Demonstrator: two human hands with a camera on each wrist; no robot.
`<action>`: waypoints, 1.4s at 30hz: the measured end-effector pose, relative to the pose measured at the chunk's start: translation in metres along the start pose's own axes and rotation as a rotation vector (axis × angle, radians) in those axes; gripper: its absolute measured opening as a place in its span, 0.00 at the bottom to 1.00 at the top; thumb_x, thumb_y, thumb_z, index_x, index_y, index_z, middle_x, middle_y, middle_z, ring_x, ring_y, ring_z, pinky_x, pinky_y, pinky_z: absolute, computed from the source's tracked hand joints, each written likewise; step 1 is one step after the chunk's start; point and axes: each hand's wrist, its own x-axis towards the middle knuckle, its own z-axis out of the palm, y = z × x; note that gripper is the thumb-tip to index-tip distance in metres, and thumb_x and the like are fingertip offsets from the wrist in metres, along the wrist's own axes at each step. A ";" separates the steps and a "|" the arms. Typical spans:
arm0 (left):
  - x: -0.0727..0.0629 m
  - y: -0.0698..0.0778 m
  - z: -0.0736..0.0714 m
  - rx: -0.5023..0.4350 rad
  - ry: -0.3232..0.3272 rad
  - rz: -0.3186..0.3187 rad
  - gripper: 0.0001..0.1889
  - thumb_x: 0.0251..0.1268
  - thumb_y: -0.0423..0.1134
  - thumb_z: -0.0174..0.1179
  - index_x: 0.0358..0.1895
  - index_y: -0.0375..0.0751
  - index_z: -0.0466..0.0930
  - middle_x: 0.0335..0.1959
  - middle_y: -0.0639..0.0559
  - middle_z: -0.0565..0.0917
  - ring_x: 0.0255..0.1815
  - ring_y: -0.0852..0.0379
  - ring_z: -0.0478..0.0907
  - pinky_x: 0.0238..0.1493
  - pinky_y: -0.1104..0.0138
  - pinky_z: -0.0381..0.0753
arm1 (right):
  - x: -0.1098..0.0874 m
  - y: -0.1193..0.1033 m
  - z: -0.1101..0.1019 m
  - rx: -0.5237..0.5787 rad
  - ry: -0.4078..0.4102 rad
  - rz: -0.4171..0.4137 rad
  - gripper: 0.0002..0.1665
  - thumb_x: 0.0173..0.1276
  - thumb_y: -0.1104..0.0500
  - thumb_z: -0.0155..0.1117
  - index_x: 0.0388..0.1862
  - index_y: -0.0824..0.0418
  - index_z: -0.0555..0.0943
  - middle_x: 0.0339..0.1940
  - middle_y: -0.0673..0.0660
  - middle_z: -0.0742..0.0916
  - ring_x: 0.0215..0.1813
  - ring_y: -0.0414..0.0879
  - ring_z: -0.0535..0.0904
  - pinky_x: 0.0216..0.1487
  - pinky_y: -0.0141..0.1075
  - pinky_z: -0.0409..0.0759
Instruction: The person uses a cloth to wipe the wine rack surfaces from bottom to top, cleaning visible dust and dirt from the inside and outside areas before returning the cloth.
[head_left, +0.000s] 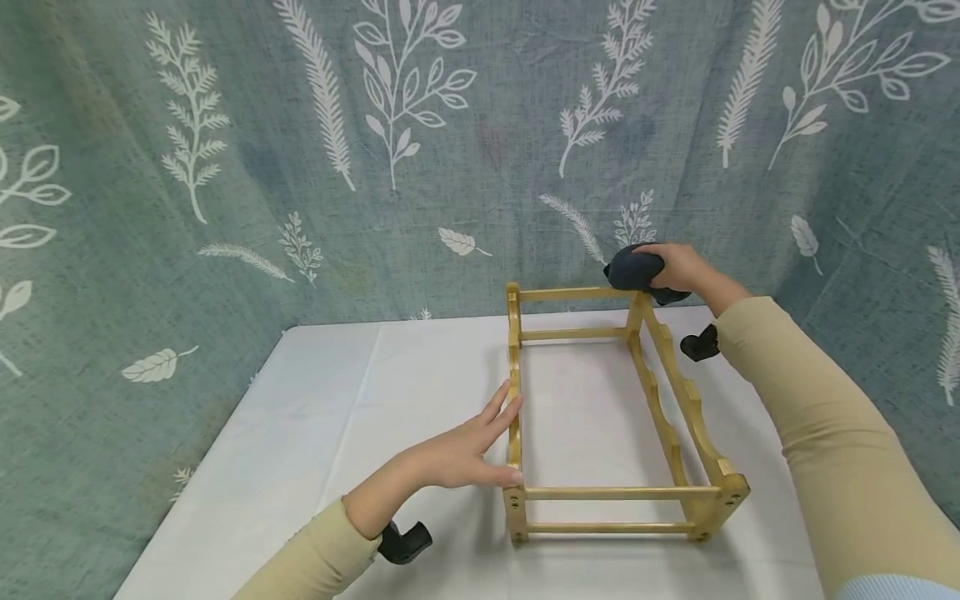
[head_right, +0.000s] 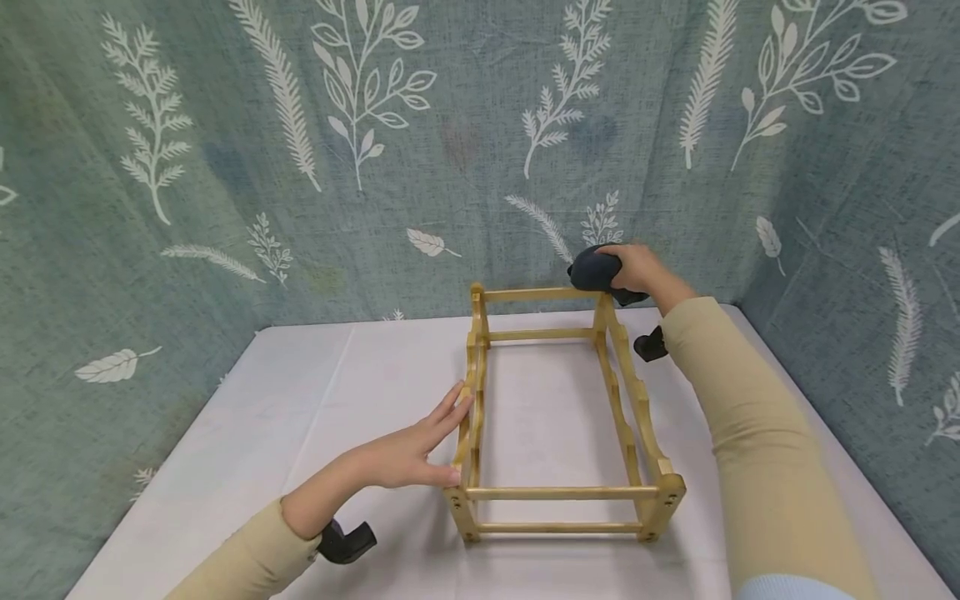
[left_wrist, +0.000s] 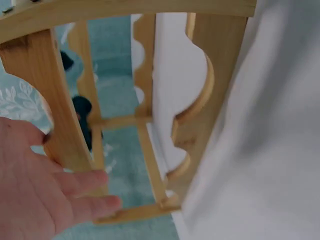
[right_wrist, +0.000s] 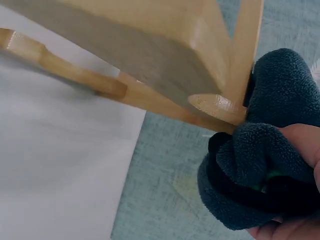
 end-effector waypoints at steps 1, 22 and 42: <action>0.001 -0.003 -0.001 -0.012 -0.003 0.013 0.50 0.55 0.69 0.50 0.72 0.58 0.27 0.71 0.60 0.20 0.73 0.46 0.37 0.65 0.47 0.56 | 0.000 0.001 -0.001 0.004 -0.008 0.006 0.37 0.61 0.70 0.57 0.69 0.63 0.58 0.66 0.76 0.60 0.66 0.74 0.50 0.58 0.63 0.60; -0.023 -0.072 -0.054 -0.176 0.220 -0.042 0.33 0.63 0.50 0.56 0.69 0.41 0.59 0.57 0.43 0.75 0.52 0.46 0.76 0.51 0.52 0.73 | -0.050 0.028 -0.009 -0.033 -0.109 -0.015 0.36 0.59 0.69 0.59 0.67 0.65 0.63 0.63 0.79 0.63 0.61 0.76 0.57 0.52 0.62 0.67; 0.003 -0.116 -0.090 -0.177 0.679 -0.323 0.25 0.61 0.59 0.53 0.44 0.40 0.81 0.42 0.43 0.83 0.38 0.51 0.80 0.37 0.58 0.78 | -0.132 0.044 0.027 0.117 0.114 -0.211 0.34 0.56 0.72 0.62 0.64 0.69 0.65 0.55 0.79 0.71 0.53 0.73 0.69 0.42 0.56 0.75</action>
